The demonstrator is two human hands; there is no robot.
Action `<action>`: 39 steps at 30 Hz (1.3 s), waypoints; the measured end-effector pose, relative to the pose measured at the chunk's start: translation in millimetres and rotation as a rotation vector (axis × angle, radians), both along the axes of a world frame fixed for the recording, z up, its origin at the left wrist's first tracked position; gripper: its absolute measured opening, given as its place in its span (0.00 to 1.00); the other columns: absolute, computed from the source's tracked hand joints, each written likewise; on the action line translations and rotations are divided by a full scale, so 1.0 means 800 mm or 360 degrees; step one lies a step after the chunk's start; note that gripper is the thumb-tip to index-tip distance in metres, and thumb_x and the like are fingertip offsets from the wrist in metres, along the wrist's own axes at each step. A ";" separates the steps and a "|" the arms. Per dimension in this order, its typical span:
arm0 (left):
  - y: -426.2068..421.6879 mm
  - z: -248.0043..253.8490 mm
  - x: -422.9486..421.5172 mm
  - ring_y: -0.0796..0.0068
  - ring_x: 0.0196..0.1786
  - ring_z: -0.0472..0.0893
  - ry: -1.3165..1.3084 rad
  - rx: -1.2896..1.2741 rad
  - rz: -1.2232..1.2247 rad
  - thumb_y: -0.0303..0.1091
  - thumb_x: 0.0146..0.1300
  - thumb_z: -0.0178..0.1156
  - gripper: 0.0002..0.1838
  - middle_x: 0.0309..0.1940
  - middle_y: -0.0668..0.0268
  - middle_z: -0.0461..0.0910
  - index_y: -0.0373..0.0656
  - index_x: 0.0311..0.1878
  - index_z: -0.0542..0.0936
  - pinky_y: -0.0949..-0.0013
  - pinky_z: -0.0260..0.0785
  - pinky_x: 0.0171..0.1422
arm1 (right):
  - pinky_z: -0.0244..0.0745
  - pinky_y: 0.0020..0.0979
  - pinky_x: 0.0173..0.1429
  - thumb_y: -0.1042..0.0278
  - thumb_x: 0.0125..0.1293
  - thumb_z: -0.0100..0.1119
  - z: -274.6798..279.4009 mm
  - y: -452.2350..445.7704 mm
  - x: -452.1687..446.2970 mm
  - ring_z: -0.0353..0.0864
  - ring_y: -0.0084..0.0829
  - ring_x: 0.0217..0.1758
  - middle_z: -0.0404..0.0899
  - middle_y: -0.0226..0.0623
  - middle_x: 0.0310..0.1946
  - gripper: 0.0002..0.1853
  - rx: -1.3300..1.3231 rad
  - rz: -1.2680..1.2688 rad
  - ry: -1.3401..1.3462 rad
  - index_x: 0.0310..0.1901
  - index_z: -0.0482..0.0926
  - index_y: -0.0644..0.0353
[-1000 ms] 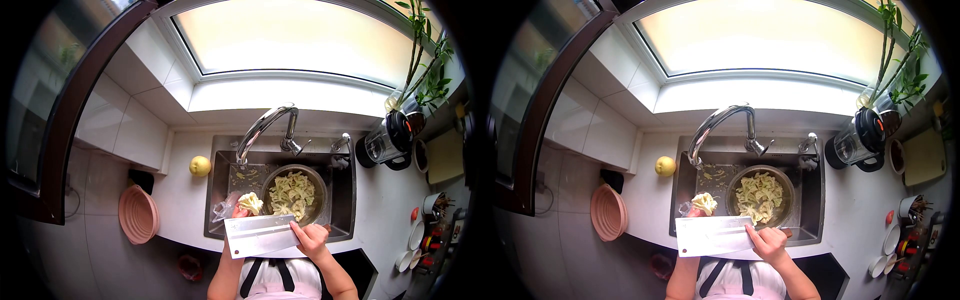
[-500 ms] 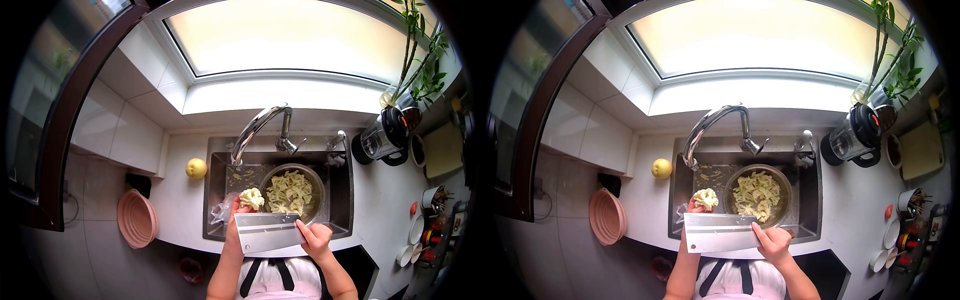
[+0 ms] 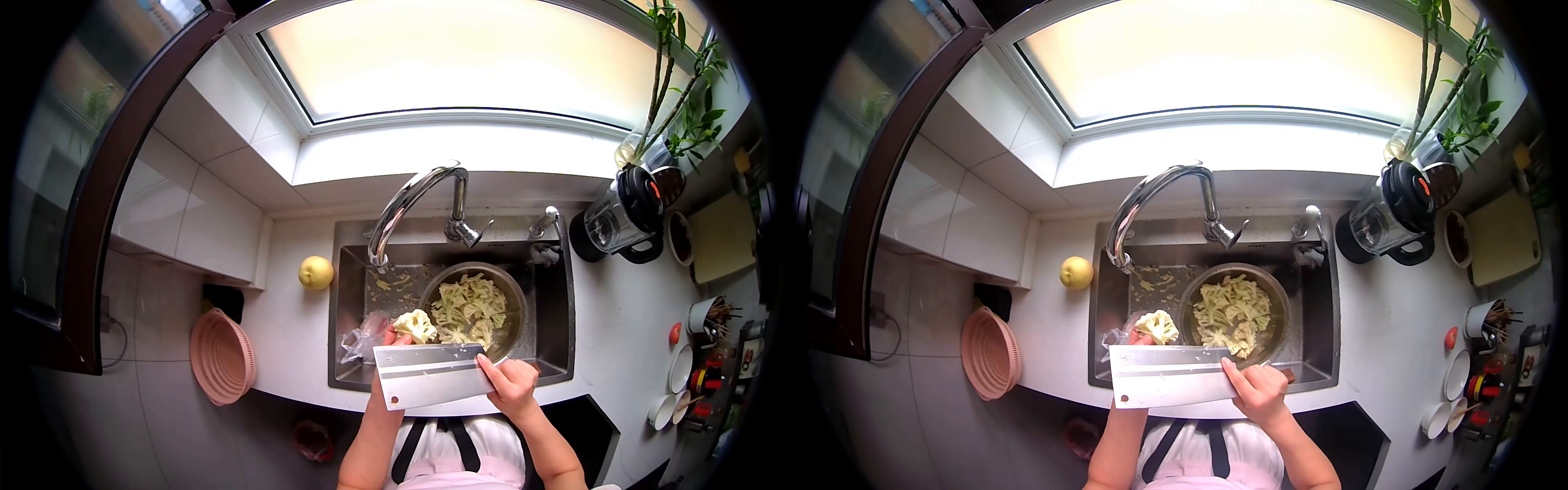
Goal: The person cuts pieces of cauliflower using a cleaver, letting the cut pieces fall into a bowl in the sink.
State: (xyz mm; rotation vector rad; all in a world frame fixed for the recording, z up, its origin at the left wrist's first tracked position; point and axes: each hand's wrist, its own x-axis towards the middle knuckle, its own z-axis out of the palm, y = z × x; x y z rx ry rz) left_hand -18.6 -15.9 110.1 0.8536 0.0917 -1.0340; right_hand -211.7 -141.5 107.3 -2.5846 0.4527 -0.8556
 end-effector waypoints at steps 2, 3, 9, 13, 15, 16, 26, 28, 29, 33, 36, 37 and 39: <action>-0.005 0.007 -0.002 0.73 0.61 0.77 0.0034 -0.0022 0.0039 0.35 0.70 0.57 0.23 0.58 0.69 0.76 0.50 0.67 0.69 0.68 0.70 0.65 | 0.62 0.33 0.23 0.78 0.39 0.63 -0.001 0.001 -0.002 0.68 0.29 0.17 0.66 0.28 0.17 0.28 -0.0029 -0.0016 -0.0008 0.50 0.87 0.60; -0.007 0.009 -0.003 0.73 0.61 0.77 0.0051 -0.0034 0.0058 0.34 0.70 0.57 0.23 0.58 0.69 0.76 0.50 0.67 0.69 0.68 0.70 0.64 | 0.62 0.33 0.23 0.79 0.41 0.63 -0.001 0.002 -0.002 0.68 0.29 0.17 0.65 0.28 0.17 0.27 -0.0042 -0.0026 -0.0013 0.50 0.87 0.60; -0.003 -0.049 0.004 0.74 0.59 0.77 0.0223 0.0052 0.0437 0.29 0.69 0.59 0.18 0.55 0.67 0.78 0.49 0.61 0.72 0.68 0.72 0.63 | 0.63 0.33 0.22 0.74 0.56 0.68 -0.019 0.001 -0.020 0.68 0.30 0.15 0.67 0.28 0.16 0.14 -0.0067 -0.0211 0.0001 0.46 0.88 0.57; 0.014 -0.072 0.028 0.72 0.53 0.78 0.0337 -0.0057 0.0518 0.26 0.67 0.62 0.16 0.53 0.67 0.78 0.48 0.56 0.75 0.68 0.75 0.55 | 0.68 0.36 0.22 0.68 0.62 0.68 -0.063 -0.012 -0.048 0.74 0.35 0.16 0.71 0.32 0.17 0.08 -0.0091 -0.0507 0.0315 0.43 0.87 0.53; 0.016 -0.070 0.024 0.72 0.53 0.78 0.0324 -0.0036 0.0474 0.26 0.67 0.62 0.16 0.53 0.67 0.78 0.48 0.56 0.75 0.68 0.76 0.55 | 0.77 0.40 0.31 0.64 0.60 0.69 -0.101 -0.020 -0.061 0.83 0.41 0.25 0.78 0.36 0.24 0.12 0.0091 -0.0606 0.0678 0.45 0.85 0.55; 0.015 -0.070 0.022 0.72 0.53 0.78 0.0315 -0.0029 0.0452 0.26 0.67 0.63 0.16 0.53 0.67 0.78 0.48 0.56 0.75 0.68 0.76 0.55 | 0.78 0.40 0.34 0.63 0.58 0.70 -0.119 -0.026 -0.063 0.84 0.41 0.28 0.79 0.37 0.27 0.15 0.0104 -0.0595 0.0769 0.46 0.84 0.56; 0.014 -0.072 0.002 0.70 0.53 0.79 0.0454 -0.0103 0.0216 0.27 0.68 0.62 0.18 0.55 0.66 0.78 0.48 0.60 0.74 0.68 0.77 0.53 | 0.78 0.43 0.45 0.63 0.51 0.74 -0.262 -0.041 -0.064 0.84 0.42 0.41 0.81 0.42 0.34 0.25 0.0177 -0.0427 0.0989 0.51 0.79 0.58; 0.013 -0.066 -0.001 0.70 0.53 0.79 0.0502 -0.0130 0.0208 0.27 0.68 0.62 0.19 0.55 0.66 0.78 0.48 0.60 0.74 0.68 0.77 0.53 | 0.77 0.46 0.46 0.61 0.54 0.72 -0.274 -0.040 -0.064 0.82 0.43 0.43 0.80 0.41 0.36 0.25 0.0264 -0.0403 0.1050 0.54 0.78 0.55; 0.012 -0.063 -0.002 0.70 0.52 0.79 0.0524 -0.0146 0.0205 0.27 0.67 0.62 0.19 0.55 0.65 0.78 0.48 0.61 0.74 0.68 0.77 0.53 | 0.76 0.46 0.46 0.61 0.54 0.72 -0.279 -0.040 -0.064 0.82 0.43 0.43 0.80 0.41 0.36 0.25 0.0254 -0.0392 0.1043 0.54 0.78 0.55; 0.008 -0.050 -0.005 0.67 0.52 0.80 0.0512 -0.0223 0.0137 0.26 0.66 0.63 0.18 0.56 0.63 0.78 0.47 0.58 0.76 0.69 0.78 0.51 | 0.74 0.45 0.47 0.62 0.53 0.73 -0.289 -0.041 -0.065 0.81 0.42 0.43 0.80 0.40 0.36 0.25 0.0228 -0.0390 0.1098 0.53 0.78 0.54; 0.006 -0.044 -0.010 0.67 0.52 0.79 0.0502 -0.0247 0.0119 0.27 0.66 0.62 0.18 0.57 0.64 0.78 0.47 0.59 0.76 0.69 0.78 0.51 | 0.73 0.45 0.48 0.62 0.53 0.73 -0.298 -0.039 -0.064 0.80 0.42 0.43 0.80 0.39 0.35 0.25 0.0233 -0.0431 0.1161 0.53 0.79 0.53; 0.007 -0.045 -0.011 0.67 0.53 0.79 0.0505 -0.0252 0.0112 0.27 0.66 0.63 0.19 0.57 0.64 0.78 0.48 0.60 0.76 0.69 0.77 0.52 | 0.73 0.45 0.48 0.62 0.52 0.74 -0.301 -0.039 -0.065 0.80 0.42 0.43 0.81 0.39 0.35 0.25 0.0237 -0.0445 0.1177 0.53 0.79 0.53; 0.007 -0.045 -0.012 0.67 0.53 0.79 0.0510 -0.0261 0.0101 0.26 0.66 0.63 0.19 0.58 0.64 0.78 0.48 0.60 0.76 0.69 0.77 0.52 | 0.73 0.45 0.49 0.63 0.53 0.72 -0.303 -0.037 -0.065 0.80 0.42 0.44 0.81 0.40 0.35 0.24 0.0210 -0.0454 0.1177 0.52 0.79 0.53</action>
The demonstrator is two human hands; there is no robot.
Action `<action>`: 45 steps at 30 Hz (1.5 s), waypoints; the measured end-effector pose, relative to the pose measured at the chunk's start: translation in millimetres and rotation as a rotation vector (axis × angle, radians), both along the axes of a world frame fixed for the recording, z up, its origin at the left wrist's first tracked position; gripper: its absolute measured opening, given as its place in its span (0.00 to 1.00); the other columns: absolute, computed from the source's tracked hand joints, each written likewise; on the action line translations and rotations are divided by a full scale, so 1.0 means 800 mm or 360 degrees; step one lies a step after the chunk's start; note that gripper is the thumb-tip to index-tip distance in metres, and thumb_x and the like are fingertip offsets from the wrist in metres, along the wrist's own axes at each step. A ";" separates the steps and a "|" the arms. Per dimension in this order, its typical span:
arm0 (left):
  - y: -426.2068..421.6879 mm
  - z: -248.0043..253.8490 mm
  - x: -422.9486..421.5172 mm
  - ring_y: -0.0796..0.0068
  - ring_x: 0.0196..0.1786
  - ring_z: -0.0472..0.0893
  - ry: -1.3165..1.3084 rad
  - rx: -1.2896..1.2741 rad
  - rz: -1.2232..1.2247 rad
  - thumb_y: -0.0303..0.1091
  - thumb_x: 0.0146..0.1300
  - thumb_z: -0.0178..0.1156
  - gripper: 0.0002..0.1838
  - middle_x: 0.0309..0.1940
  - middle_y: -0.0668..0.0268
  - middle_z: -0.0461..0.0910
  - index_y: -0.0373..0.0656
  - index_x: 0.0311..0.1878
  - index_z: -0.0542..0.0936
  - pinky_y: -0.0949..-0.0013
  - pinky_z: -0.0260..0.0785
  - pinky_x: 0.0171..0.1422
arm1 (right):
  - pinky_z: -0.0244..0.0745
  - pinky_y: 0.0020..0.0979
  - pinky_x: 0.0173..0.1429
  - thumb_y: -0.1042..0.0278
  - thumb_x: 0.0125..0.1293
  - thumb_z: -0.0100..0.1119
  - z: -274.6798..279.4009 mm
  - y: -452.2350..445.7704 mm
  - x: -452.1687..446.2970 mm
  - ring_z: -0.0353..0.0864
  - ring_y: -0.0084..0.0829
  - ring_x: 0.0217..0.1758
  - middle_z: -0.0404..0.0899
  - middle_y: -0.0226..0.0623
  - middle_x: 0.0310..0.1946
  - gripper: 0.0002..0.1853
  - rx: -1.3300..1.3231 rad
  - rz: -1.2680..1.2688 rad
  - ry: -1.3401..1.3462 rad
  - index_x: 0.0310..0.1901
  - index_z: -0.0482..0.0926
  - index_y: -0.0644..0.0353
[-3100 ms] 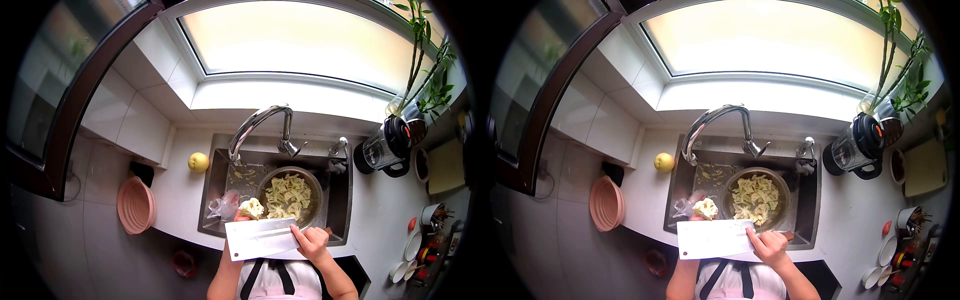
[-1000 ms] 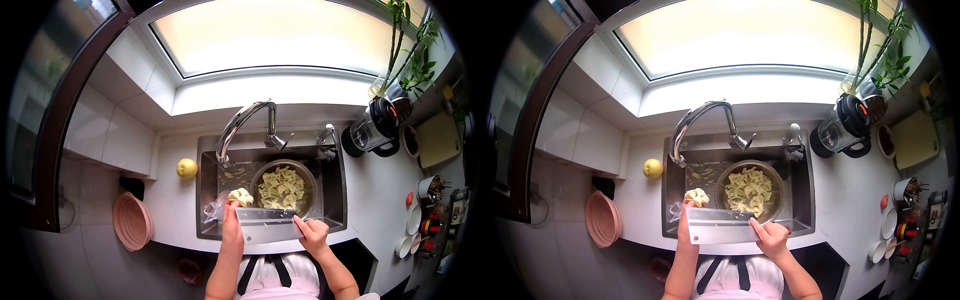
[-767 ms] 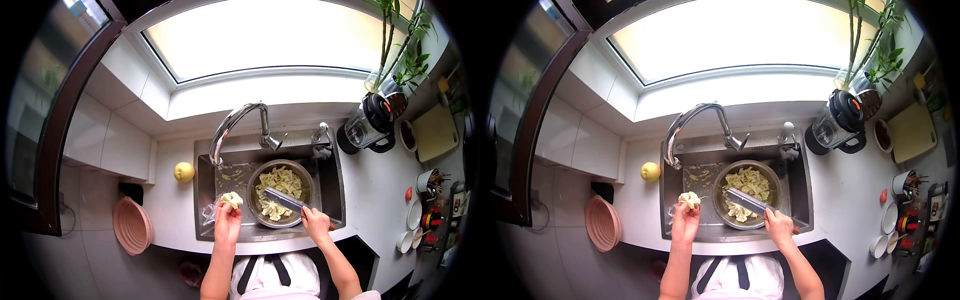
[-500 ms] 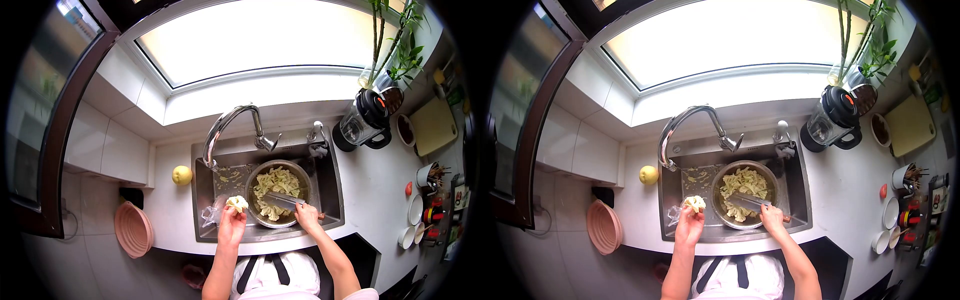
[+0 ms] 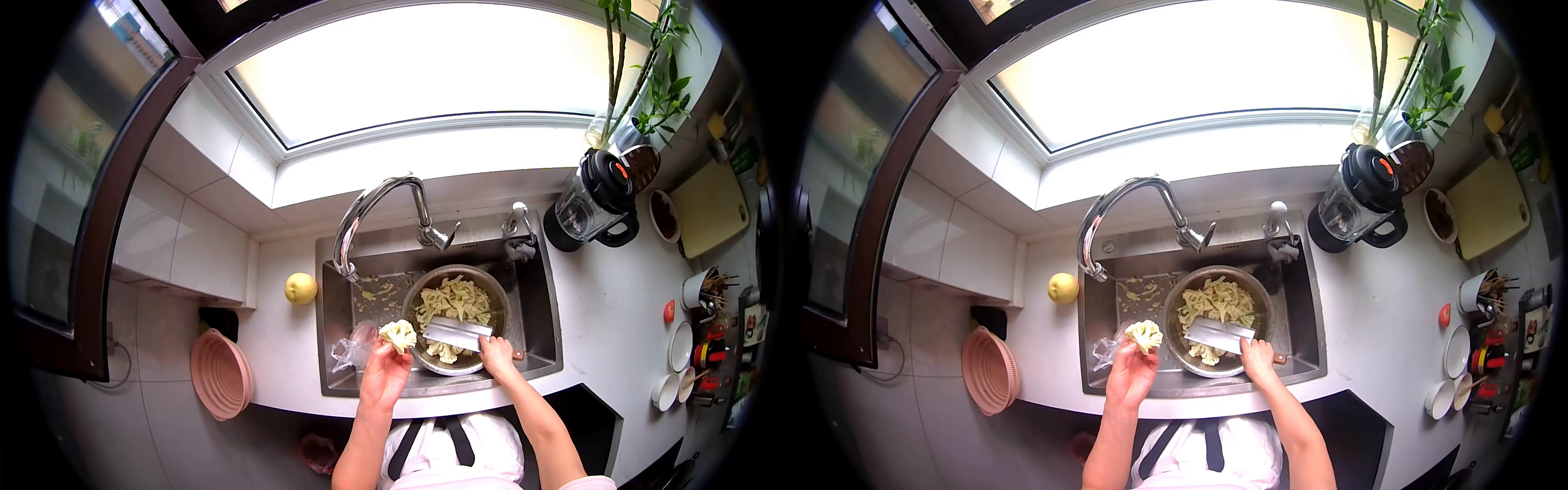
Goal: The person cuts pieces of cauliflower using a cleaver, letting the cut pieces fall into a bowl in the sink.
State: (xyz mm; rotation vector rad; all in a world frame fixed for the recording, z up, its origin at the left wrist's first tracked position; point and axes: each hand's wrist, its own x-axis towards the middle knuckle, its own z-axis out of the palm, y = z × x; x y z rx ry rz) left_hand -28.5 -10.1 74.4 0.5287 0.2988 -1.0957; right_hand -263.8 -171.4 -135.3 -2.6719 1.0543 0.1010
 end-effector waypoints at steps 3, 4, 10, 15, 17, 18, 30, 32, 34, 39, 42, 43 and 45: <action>-0.001 0.004 -0.003 0.68 0.54 0.79 0.0002 -0.0016 -0.0016 0.26 0.67 0.63 0.20 0.58 0.65 0.78 0.49 0.61 0.76 0.69 0.76 0.52 | 0.74 0.46 0.47 0.63 0.55 0.68 0.005 0.000 0.002 0.81 0.43 0.43 0.82 0.41 0.34 0.20 0.0003 -0.0018 0.0015 0.50 0.79 0.55; -0.002 0.008 -0.004 0.68 0.54 0.79 0.0001 -0.0019 -0.0025 0.26 0.67 0.63 0.20 0.59 0.65 0.78 0.49 0.62 0.76 0.69 0.76 0.52 | 0.75 0.47 0.47 0.62 0.56 0.66 0.008 0.000 0.004 0.81 0.44 0.42 0.82 0.42 0.34 0.18 0.0014 -0.0026 0.0021 0.49 0.79 0.55; 0.002 0.002 -0.004 0.69 0.57 0.79 -0.0044 -0.0039 -0.0027 0.27 0.67 0.63 0.22 0.60 0.65 0.78 0.49 0.64 0.76 0.68 0.77 0.55 | 0.78 0.49 0.42 0.59 0.56 0.62 0.064 -0.007 0.018 0.83 0.46 0.38 0.82 0.44 0.30 0.12 0.0234 -0.0352 0.0041 0.39 0.80 0.56; 0.001 0.013 -0.008 0.70 0.57 0.79 -0.0210 -0.0166 -0.0055 0.26 0.64 0.65 0.25 0.58 0.65 0.78 0.48 0.65 0.74 0.66 0.76 0.58 | 0.78 0.45 0.44 0.64 0.53 0.68 0.059 -0.007 -0.001 0.83 0.43 0.38 0.81 0.40 0.29 0.10 -0.0067 -0.0147 -0.0324 0.37 0.81 0.53; 0.002 0.014 -0.014 0.72 0.57 0.79 -0.0438 -0.0213 -0.0058 0.25 0.63 0.65 0.26 0.58 0.66 0.78 0.46 0.65 0.74 0.64 0.74 0.61 | 0.78 0.43 0.45 0.66 0.51 0.70 0.072 -0.007 -0.003 0.83 0.42 0.38 0.80 0.39 0.29 0.11 -0.0191 -0.0078 -0.0365 0.37 0.81 0.53; 0.001 0.015 -0.014 0.71 0.56 0.80 -0.0522 -0.0173 -0.0058 0.25 0.63 0.66 0.26 0.58 0.66 0.79 0.47 0.64 0.74 0.64 0.74 0.61 | 0.78 0.43 0.44 0.66 0.51 0.70 0.074 -0.007 -0.006 0.83 0.42 0.38 0.80 0.39 0.28 0.11 -0.0170 -0.0108 -0.0360 0.37 0.82 0.52; -0.007 0.021 -0.011 0.71 0.59 0.77 -0.0481 0.0000 0.0015 0.22 0.66 0.62 0.22 0.57 0.66 0.77 0.48 0.61 0.71 0.62 0.72 0.66 | 0.73 0.38 0.31 0.69 0.56 0.71 0.170 0.010 -0.034 0.82 0.38 0.25 0.81 0.36 0.23 0.12 0.0211 -0.0557 -0.0965 0.43 0.85 0.51; -0.008 -0.001 -0.006 0.72 0.60 0.76 -0.0429 0.0074 -0.0010 0.23 0.67 0.61 0.21 0.57 0.66 0.77 0.48 0.61 0.72 0.64 0.74 0.63 | 0.70 0.35 0.27 0.74 0.56 0.71 0.198 0.015 -0.028 0.78 0.36 0.21 0.78 0.36 0.21 0.12 0.0194 -0.0450 -0.1143 0.43 0.85 0.53; -0.009 -0.015 -0.008 0.72 0.57 0.78 -0.0321 0.0200 0.0025 0.22 0.68 0.60 0.20 0.55 0.65 0.78 0.46 0.61 0.71 0.67 0.76 0.60 | 0.66 0.32 0.25 0.79 0.55 0.71 0.222 0.020 -0.022 0.74 0.35 0.18 0.76 0.36 0.19 0.12 0.0111 -0.0256 -0.1292 0.41 0.85 0.57; -0.014 -0.031 -0.017 0.74 0.46 0.82 -0.0282 0.0270 -0.0075 0.25 0.68 0.62 0.20 0.50 0.64 0.80 0.45 0.61 0.71 0.69 0.80 0.52 | 0.66 0.34 0.23 0.74 0.52 0.73 0.259 0.044 0.002 0.73 0.32 0.18 0.73 0.29 0.18 0.15 -0.0037 0.0144 -0.1392 0.44 0.88 0.51; -0.025 -0.017 -0.028 0.74 0.44 0.82 -0.0494 0.0445 -0.0099 0.29 0.67 0.63 0.21 0.49 0.63 0.81 0.43 0.62 0.70 0.69 0.80 0.50 | 0.67 0.32 0.24 0.73 0.53 0.72 0.267 0.056 0.021 0.73 0.30 0.19 0.72 0.28 0.18 0.14 -0.0082 0.0158 -0.1416 0.43 0.88 0.52; -0.026 -0.015 -0.029 0.73 0.45 0.83 -0.0530 0.0470 -0.0111 0.30 0.67 0.64 0.22 0.49 0.62 0.81 0.43 0.62 0.70 0.69 0.80 0.51 | 0.66 0.32 0.24 0.73 0.53 0.72 0.268 0.055 0.024 0.73 0.30 0.19 0.72 0.28 0.18 0.14 -0.0108 0.0173 -0.1408 0.43 0.88 0.52; -0.029 -0.006 -0.032 0.71 0.46 0.83 -0.0555 0.0490 -0.0116 0.31 0.67 0.64 0.24 0.50 0.61 0.81 0.42 0.63 0.68 0.68 0.80 0.52 | 0.66 0.32 0.24 0.73 0.53 0.72 0.271 0.051 0.028 0.72 0.29 0.18 0.71 0.27 0.18 0.14 -0.0159 0.0205 -0.1393 0.44 0.88 0.52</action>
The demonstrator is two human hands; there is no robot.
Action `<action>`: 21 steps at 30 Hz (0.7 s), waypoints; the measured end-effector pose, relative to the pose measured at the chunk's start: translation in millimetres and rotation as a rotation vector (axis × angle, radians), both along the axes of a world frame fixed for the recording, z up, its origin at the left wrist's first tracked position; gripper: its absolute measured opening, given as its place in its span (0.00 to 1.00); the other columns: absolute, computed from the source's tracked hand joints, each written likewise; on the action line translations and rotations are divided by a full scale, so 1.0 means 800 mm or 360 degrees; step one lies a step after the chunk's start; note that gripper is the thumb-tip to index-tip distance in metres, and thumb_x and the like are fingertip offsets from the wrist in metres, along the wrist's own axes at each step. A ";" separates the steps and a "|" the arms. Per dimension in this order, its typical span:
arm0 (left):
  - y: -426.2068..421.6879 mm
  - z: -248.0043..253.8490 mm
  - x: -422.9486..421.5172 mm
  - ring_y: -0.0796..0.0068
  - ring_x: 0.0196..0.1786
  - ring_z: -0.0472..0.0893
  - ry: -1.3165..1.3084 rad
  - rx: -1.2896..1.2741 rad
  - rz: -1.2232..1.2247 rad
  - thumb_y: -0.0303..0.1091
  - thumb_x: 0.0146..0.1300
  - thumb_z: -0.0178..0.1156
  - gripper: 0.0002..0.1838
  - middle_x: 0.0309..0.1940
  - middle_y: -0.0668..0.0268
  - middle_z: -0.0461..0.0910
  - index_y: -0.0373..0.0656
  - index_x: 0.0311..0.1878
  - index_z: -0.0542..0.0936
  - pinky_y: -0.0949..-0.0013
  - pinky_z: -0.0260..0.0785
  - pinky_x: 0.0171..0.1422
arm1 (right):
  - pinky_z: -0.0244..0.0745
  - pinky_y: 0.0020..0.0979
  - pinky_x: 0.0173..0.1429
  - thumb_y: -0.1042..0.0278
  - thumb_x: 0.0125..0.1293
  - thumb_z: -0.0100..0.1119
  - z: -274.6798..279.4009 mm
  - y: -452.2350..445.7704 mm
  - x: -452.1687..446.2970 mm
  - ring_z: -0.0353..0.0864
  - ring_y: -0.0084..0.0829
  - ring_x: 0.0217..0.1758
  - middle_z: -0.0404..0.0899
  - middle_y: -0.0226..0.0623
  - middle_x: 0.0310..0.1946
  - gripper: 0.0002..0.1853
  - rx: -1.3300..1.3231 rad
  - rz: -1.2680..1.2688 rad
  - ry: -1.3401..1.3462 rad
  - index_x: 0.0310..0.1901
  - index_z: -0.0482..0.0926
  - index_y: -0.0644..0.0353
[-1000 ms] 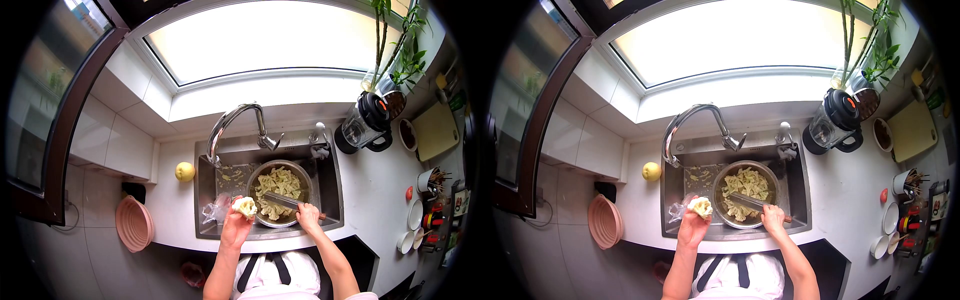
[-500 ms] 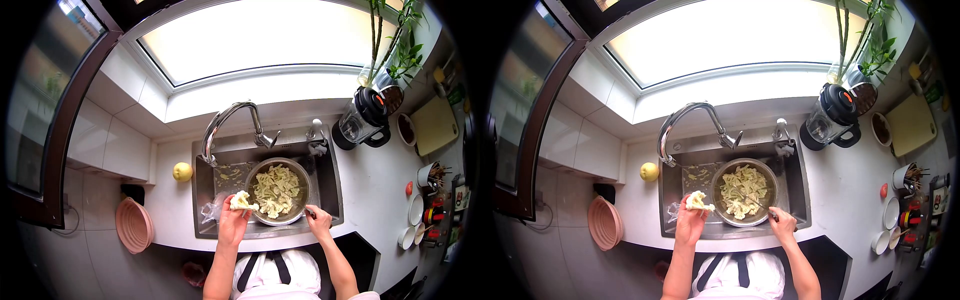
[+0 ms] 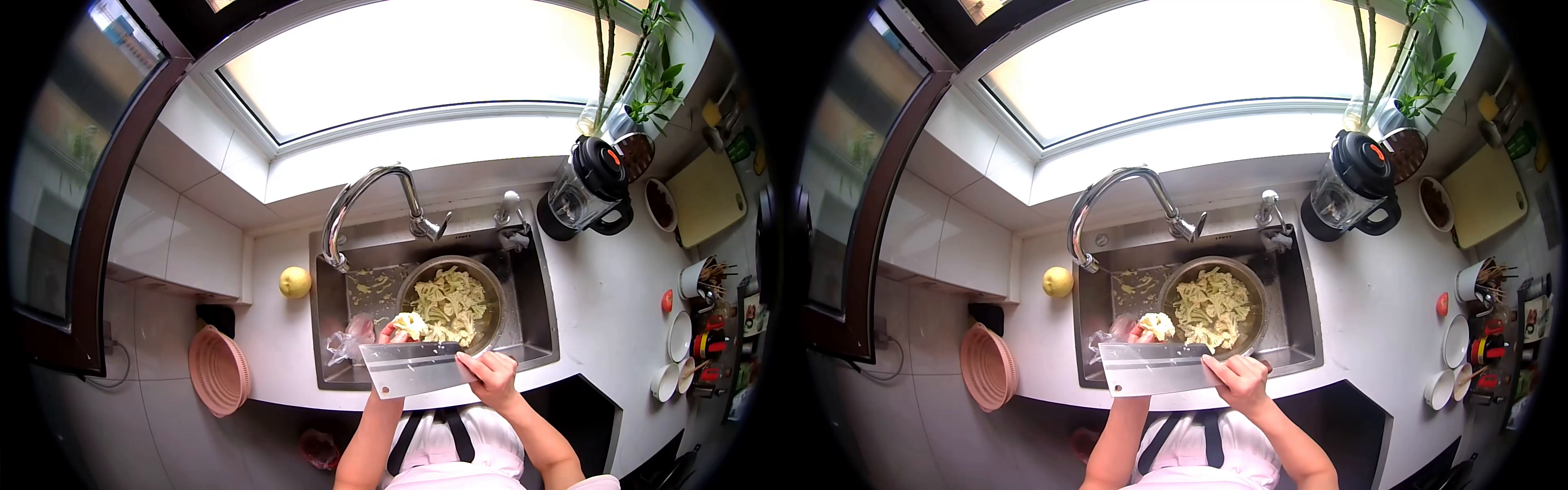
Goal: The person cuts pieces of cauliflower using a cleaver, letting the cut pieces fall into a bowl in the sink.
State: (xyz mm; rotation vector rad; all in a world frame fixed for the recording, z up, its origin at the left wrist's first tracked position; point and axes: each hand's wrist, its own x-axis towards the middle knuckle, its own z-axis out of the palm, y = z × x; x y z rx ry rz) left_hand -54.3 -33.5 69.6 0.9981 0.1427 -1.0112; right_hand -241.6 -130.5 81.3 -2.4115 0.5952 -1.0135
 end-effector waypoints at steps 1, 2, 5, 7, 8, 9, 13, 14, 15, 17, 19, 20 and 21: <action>-0.001 0.003 -0.002 0.70 0.48 0.84 0.0011 -0.0006 0.0009 0.31 0.67 0.63 0.24 0.50 0.60 0.81 0.42 0.64 0.68 0.67 0.80 0.52 | 0.66 0.32 0.24 0.73 0.53 0.72 0.001 -0.002 0.001 0.72 0.28 0.18 0.70 0.27 0.18 0.15 -0.0011 0.0007 0.0006 0.44 0.88 0.52; 0.000 0.001 -0.002 0.68 0.51 0.83 -0.0022 -0.0011 0.0000 0.31 0.66 0.64 0.26 0.52 0.58 0.80 0.41 0.64 0.66 0.66 0.80 0.55 | 0.66 0.32 0.24 0.73 0.53 0.72 0.001 -0.003 0.001 0.72 0.28 0.18 0.70 0.27 0.18 0.15 -0.0021 0.0015 0.0012 0.44 0.88 0.52; 0.004 -0.003 -0.006 0.67 0.52 0.83 0.0000 -0.0027 0.0006 0.30 0.66 0.64 0.26 0.53 0.58 0.79 0.41 0.64 0.66 0.65 0.80 0.57 | 0.66 0.32 0.24 0.74 0.52 0.72 0.005 -0.005 0.003 0.72 0.28 0.19 0.69 0.27 0.18 0.16 -0.0022 0.0030 0.0017 0.45 0.88 0.53; 0.004 -0.004 -0.008 0.67 0.53 0.83 0.0037 -0.0044 0.0012 0.30 0.66 0.64 0.26 0.54 0.58 0.79 0.42 0.64 0.66 0.65 0.80 0.57 | 0.66 0.32 0.24 0.74 0.52 0.72 0.008 -0.008 0.003 0.72 0.28 0.19 0.70 0.27 0.18 0.16 -0.0023 0.0037 0.0015 0.45 0.88 0.53; 0.004 -0.005 -0.008 0.67 0.53 0.83 0.0055 -0.0050 0.0013 0.30 0.66 0.64 0.26 0.54 0.58 0.79 0.42 0.64 0.66 0.65 0.80 0.58 | 0.66 0.32 0.24 0.74 0.52 0.72 0.009 -0.009 0.003 0.72 0.28 0.19 0.70 0.27 0.18 0.16 -0.0026 0.0042 0.0011 0.45 0.88 0.53; 0.004 -0.003 -0.009 0.67 0.53 0.83 0.0035 -0.0056 0.0001 0.30 0.66 0.64 0.26 0.54 0.58 0.79 0.42 0.64 0.66 0.65 0.79 0.58 | 0.66 0.32 0.25 0.74 0.52 0.72 0.009 -0.010 0.003 0.72 0.28 0.19 0.70 0.27 0.18 0.16 -0.0029 0.0048 0.0006 0.45 0.88 0.53; 0.002 0.012 -0.015 0.69 0.54 0.82 -0.0012 -0.0096 -0.0009 0.31 0.67 0.64 0.25 0.54 0.59 0.78 0.43 0.63 0.66 0.67 0.79 0.58 | 0.67 0.32 0.25 0.74 0.53 0.72 0.010 -0.011 0.002 0.72 0.28 0.19 0.70 0.26 0.18 0.15 -0.0017 0.0076 -0.0013 0.45 0.88 0.52; 0.002 0.014 -0.016 0.69 0.54 0.82 -0.0015 -0.0109 -0.0004 0.31 0.67 0.65 0.25 0.54 0.60 0.79 0.43 0.63 0.66 0.67 0.79 0.57 | 0.67 0.32 0.25 0.74 0.53 0.71 0.010 -0.011 0.002 0.73 0.28 0.19 0.70 0.26 0.18 0.15 -0.0020 0.0077 -0.0007 0.45 0.88 0.52; 0.002 0.013 -0.016 0.69 0.53 0.83 0.0050 -0.0164 -0.0007 0.31 0.67 0.65 0.25 0.54 0.60 0.79 0.44 0.63 0.66 0.67 0.80 0.57 | 0.67 0.32 0.25 0.74 0.53 0.71 0.010 -0.011 0.003 0.73 0.28 0.19 0.70 0.26 0.18 0.15 -0.0024 0.0078 -0.0002 0.45 0.88 0.52; 0.003 0.012 -0.015 0.69 0.53 0.83 0.0182 -0.0274 -0.0016 0.32 0.67 0.65 0.24 0.53 0.59 0.79 0.44 0.62 0.67 0.68 0.80 0.57 | 0.67 0.32 0.25 0.74 0.53 0.71 0.015 -0.014 0.003 0.73 0.28 0.19 0.70 0.26 0.18 0.15 -0.0036 0.0069 0.0015 0.44 0.88 0.52; 0.003 0.013 -0.012 0.69 0.53 0.83 0.0120 -0.0137 -0.0066 0.32 0.68 0.64 0.23 0.54 0.59 0.79 0.44 0.62 0.67 0.67 0.80 0.57 | 0.67 0.32 0.25 0.74 0.53 0.71 0.017 -0.016 0.004 0.73 0.28 0.19 0.70 0.26 0.18 0.15 -0.0036 0.0078 0.0014 0.44 0.88 0.52; 0.003 0.013 -0.011 0.69 0.54 0.83 0.0089 -0.0069 -0.0090 0.32 0.68 0.64 0.23 0.54 0.59 0.79 0.44 0.62 0.67 0.67 0.80 0.57 | 0.67 0.32 0.25 0.74 0.53 0.71 0.016 -0.018 0.004 0.73 0.28 0.19 0.70 0.26 0.18 0.15 -0.0031 0.0090 0.0004 0.44 0.88 0.52; 0.003 0.013 -0.008 0.69 0.54 0.83 0.0007 -0.0059 -0.0139 0.33 0.69 0.62 0.22 0.54 0.59 0.79 0.45 0.62 0.67 0.67 0.80 0.57 | 0.68 0.32 0.25 0.74 0.53 0.71 0.016 -0.020 0.004 0.73 0.28 0.18 0.70 0.26 0.18 0.15 -0.0027 0.0103 -0.0005 0.44 0.88 0.52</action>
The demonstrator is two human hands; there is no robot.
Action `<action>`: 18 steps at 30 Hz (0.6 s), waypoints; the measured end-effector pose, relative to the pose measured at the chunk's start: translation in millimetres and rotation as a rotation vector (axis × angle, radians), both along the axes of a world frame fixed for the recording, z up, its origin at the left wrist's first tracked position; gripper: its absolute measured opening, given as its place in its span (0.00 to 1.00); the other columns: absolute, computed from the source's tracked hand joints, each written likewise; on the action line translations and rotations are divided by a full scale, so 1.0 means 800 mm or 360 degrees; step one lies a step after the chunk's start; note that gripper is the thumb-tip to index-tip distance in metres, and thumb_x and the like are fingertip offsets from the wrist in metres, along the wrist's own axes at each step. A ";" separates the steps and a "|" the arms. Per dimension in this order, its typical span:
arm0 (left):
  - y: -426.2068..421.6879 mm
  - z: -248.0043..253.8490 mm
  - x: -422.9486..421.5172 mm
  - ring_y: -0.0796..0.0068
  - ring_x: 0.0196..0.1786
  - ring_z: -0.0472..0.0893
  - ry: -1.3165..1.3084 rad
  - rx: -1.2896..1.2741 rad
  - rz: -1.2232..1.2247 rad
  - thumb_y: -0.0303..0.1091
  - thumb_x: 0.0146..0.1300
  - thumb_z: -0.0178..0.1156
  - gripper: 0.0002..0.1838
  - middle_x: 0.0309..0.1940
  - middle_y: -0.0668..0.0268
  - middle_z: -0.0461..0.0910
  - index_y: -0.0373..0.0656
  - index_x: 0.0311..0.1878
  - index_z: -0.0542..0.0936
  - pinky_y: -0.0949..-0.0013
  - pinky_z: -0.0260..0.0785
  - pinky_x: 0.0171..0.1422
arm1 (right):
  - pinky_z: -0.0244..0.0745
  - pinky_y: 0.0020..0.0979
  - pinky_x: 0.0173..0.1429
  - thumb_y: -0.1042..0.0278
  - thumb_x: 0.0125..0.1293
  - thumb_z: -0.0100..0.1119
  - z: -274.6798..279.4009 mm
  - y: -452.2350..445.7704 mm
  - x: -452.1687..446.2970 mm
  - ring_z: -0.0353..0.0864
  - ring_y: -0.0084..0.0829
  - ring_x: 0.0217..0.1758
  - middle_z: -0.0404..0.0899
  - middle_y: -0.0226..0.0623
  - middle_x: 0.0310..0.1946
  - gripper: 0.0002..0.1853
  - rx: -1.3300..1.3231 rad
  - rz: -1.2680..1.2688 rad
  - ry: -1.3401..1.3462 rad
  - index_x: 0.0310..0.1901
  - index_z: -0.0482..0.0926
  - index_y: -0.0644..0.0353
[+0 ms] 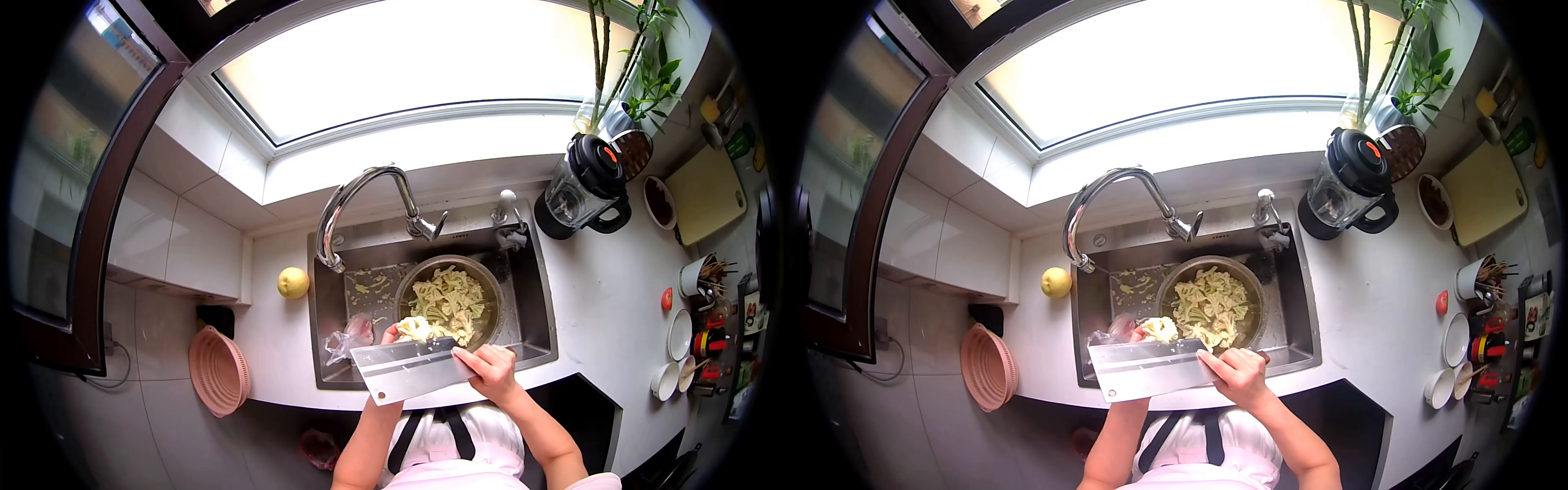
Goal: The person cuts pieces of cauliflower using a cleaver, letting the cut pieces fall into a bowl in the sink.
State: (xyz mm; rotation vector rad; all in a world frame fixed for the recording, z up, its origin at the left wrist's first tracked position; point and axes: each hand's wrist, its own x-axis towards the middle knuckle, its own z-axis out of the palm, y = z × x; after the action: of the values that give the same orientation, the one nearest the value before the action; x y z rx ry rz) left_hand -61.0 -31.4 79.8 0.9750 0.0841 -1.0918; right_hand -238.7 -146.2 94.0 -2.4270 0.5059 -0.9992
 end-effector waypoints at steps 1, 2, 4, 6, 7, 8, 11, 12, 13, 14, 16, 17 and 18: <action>0.000 -0.001 0.002 0.68 0.54 0.83 -0.0083 0.0006 -0.0047 0.34 0.71 0.61 0.21 0.55 0.59 0.79 0.45 0.62 0.67 0.67 0.80 0.57 | 0.68 0.32 0.25 0.74 0.53 0.72 -0.001 -0.001 0.000 0.73 0.29 0.19 0.70 0.27 0.18 0.15 -0.0001 0.0000 0.0006 0.44 0.88 0.52; 0.000 0.001 0.003 0.68 0.55 0.83 -0.0094 -0.0014 -0.0074 0.35 0.72 0.59 0.20 0.55 0.59 0.79 0.45 0.62 0.67 0.67 0.80 0.57 | 0.69 0.32 0.25 0.73 0.53 0.72 -0.003 -0.003 0.000 0.74 0.29 0.19 0.71 0.27 0.18 0.14 0.0000 -0.0002 0.0012 0.43 0.88 0.52; -0.003 0.009 0.003 0.68 0.56 0.82 -0.0040 -0.0081 -0.0105 0.37 0.74 0.56 0.18 0.56 0.60 0.78 0.45 0.62 0.67 0.66 0.80 0.58 | 0.70 0.32 0.25 0.73 0.53 0.72 -0.010 -0.007 -0.001 0.75 0.29 0.19 0.71 0.27 0.18 0.14 0.0017 -0.0005 0.0012 0.43 0.88 0.52; -0.002 0.007 0.004 0.68 0.57 0.82 0.0072 -0.0164 -0.0095 0.39 0.75 0.53 0.18 0.56 0.60 0.78 0.44 0.62 0.68 0.65 0.79 0.60 | 0.71 0.32 0.26 0.73 0.53 0.72 -0.018 -0.012 -0.001 0.76 0.29 0.20 0.72 0.28 0.18 0.13 0.0055 0.0003 -0.0002 0.42 0.88 0.52; -0.001 -0.005 0.004 0.68 0.58 0.81 0.0120 -0.0201 -0.0083 0.40 0.76 0.52 0.17 0.57 0.61 0.78 0.44 0.62 0.68 0.64 0.78 0.61 | 0.72 0.33 0.25 0.73 0.54 0.73 -0.018 -0.015 -0.001 0.77 0.31 0.20 0.73 0.28 0.18 0.13 0.0061 0.0010 -0.0009 0.42 0.87 0.52; 0.000 -0.011 0.004 0.68 0.58 0.81 0.0168 -0.0236 -0.0073 0.41 0.77 0.50 0.17 0.57 0.61 0.78 0.44 0.62 0.68 0.63 0.78 0.62 | 0.72 0.33 0.25 0.72 0.54 0.73 -0.022 -0.017 -0.002 0.77 0.31 0.19 0.73 0.28 0.18 0.12 0.0038 0.0002 0.0005 0.42 0.87 0.52; 0.008 -0.008 0.002 0.69 0.57 0.80 0.0220 -0.0338 0.0036 0.34 0.73 0.57 0.18 0.56 0.63 0.78 0.44 0.62 0.68 0.62 0.75 0.63 | 0.73 0.34 0.25 0.70 0.56 0.71 -0.056 -0.026 -0.007 0.78 0.33 0.19 0.74 0.30 0.19 0.10 0.0003 -0.0069 0.0070 0.42 0.87 0.50; 0.009 -0.009 0.001 0.69 0.56 0.81 0.0280 -0.0318 0.0113 0.32 0.71 0.58 0.19 0.55 0.63 0.78 0.44 0.62 0.68 0.63 0.75 0.62 | 0.73 0.35 0.25 0.70 0.57 0.71 -0.073 -0.030 -0.011 0.79 0.34 0.20 0.75 0.31 0.20 0.10 0.0047 -0.0139 0.0168 0.41 0.86 0.50; 0.010 -0.008 0.008 0.70 0.51 0.81 0.0271 -0.0295 -0.0014 0.27 0.67 0.61 0.22 0.52 0.64 0.78 0.44 0.61 0.68 0.66 0.75 0.58 | 0.73 0.35 0.26 0.69 0.58 0.70 -0.092 -0.035 -0.019 0.80 0.35 0.21 0.75 0.32 0.20 0.09 0.0094 -0.0210 0.0268 0.41 0.86 0.49; 0.011 -0.007 0.007 0.71 0.50 0.80 0.0274 -0.0267 0.0010 0.26 0.66 0.61 0.22 0.51 0.64 0.78 0.45 0.61 0.68 0.66 0.75 0.57 | 0.74 0.36 0.26 0.69 0.58 0.70 -0.111 -0.040 -0.026 0.81 0.36 0.22 0.76 0.33 0.21 0.08 0.0140 -0.0278 0.0366 0.40 0.86 0.49; 0.012 -0.004 0.003 0.71 0.49 0.80 0.0278 -0.0216 0.0065 0.25 0.65 0.61 0.22 0.50 0.64 0.78 0.45 0.60 0.68 0.67 0.75 0.55 | 0.76 0.39 0.30 0.66 0.58 0.69 -0.147 -0.050 -0.035 0.83 0.39 0.26 0.79 0.34 0.23 0.05 0.0193 -0.0394 0.0640 0.36 0.84 0.49; 0.014 -0.013 0.004 0.70 0.50 0.80 0.0296 -0.0243 0.0060 0.24 0.65 0.61 0.22 0.50 0.64 0.78 0.46 0.60 0.68 0.66 0.75 0.54 | 0.77 0.40 0.31 0.65 0.57 0.69 -0.163 -0.055 -0.039 0.83 0.39 0.27 0.79 0.34 0.24 0.05 0.0179 -0.0429 0.0783 0.35 0.83 0.50; 0.012 -0.013 0.005 0.70 0.50 0.79 0.0319 -0.0248 0.0056 0.24 0.65 0.60 0.22 0.50 0.64 0.78 0.46 0.60 0.68 0.66 0.75 0.54 | 0.78 0.42 0.32 0.65 0.57 0.69 -0.175 -0.058 -0.041 0.84 0.40 0.28 0.80 0.34 0.25 0.06 0.0167 -0.0472 0.0930 0.34 0.82 0.50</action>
State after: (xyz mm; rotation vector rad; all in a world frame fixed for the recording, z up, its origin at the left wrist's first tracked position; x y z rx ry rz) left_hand -57.3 -21.5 69.4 0.7207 0.1763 -1.1440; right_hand -271.6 -193.0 -45.9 -2.5740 1.1087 -0.3276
